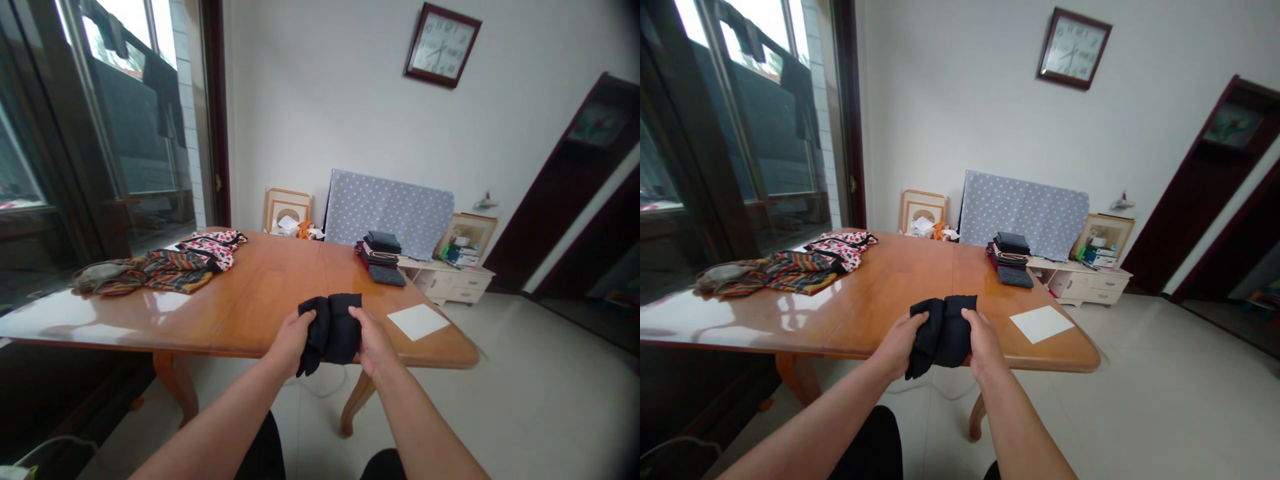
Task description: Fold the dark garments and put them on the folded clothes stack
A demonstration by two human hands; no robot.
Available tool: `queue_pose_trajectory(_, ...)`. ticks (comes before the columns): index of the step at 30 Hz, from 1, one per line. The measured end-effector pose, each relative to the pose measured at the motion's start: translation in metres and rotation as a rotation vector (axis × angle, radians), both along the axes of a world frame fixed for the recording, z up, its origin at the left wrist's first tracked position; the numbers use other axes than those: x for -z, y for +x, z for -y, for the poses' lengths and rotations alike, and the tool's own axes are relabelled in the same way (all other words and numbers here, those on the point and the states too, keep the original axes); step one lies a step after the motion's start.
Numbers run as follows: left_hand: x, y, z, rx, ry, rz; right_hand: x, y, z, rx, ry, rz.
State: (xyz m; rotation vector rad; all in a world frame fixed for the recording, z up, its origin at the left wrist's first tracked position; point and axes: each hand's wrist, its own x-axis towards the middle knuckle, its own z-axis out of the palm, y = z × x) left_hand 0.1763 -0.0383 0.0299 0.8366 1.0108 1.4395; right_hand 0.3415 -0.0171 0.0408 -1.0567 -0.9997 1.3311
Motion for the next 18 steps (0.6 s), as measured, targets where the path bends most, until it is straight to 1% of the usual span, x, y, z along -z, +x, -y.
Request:
queue_pose_trajectory(2, -0.003, -0.023, -0.015, 0.046, -0.184, 0.128, 0.006, 0.014, -0.017, -0.009, -0.099, -0.010)
queue_pose_trajectory(3, -0.003, -0.034, -0.023, 0.116, -0.283, 0.169, 0.010, 0.021, -0.026, -0.020, -0.141, -0.007)
queue_pose_trajectory(4, -0.002, -0.046, -0.032, 0.157, -0.352, 0.190, 0.014, 0.029, -0.035, -0.034, -0.161, 0.025)
queue_pose_trajectory(5, -0.001, -0.055, -0.040, 0.165, -0.405, 0.191, 0.018, 0.036, -0.043, -0.035, -0.152, 0.081)
queue_pose_trajectory(7, 0.003, -0.069, -0.055, 0.167, -0.460, 0.151, 0.028, 0.049, -0.058, 0.011, -0.056, 0.259)
queue_pose_trajectory(9, 0.007, -0.073, -0.063, 0.180, -0.417, 0.114, 0.037, 0.058, -0.069, 0.101, 0.050, 0.434)
queue_pose_trajectory(12, 0.014, -0.070, -0.067, 0.174, -0.243, -0.012, 0.047, 0.064, -0.076, 0.194, 0.103, 0.568)
queue_pose_trajectory(14, 0.020, -0.068, -0.067, 0.117, -0.155, -0.173, 0.049, 0.064, -0.076, 0.246, 0.141, 0.700)
queue_pose_trajectory(16, 0.025, -0.069, -0.068, 0.050, -0.116, -0.295, 0.048, 0.064, -0.072, 0.300, 0.209, 0.878)
queue_pose_trajectory(18, 0.029, -0.075, -0.071, 0.002, -0.108, -0.304, 0.045, 0.064, -0.065, 0.323, 0.283, 1.007)
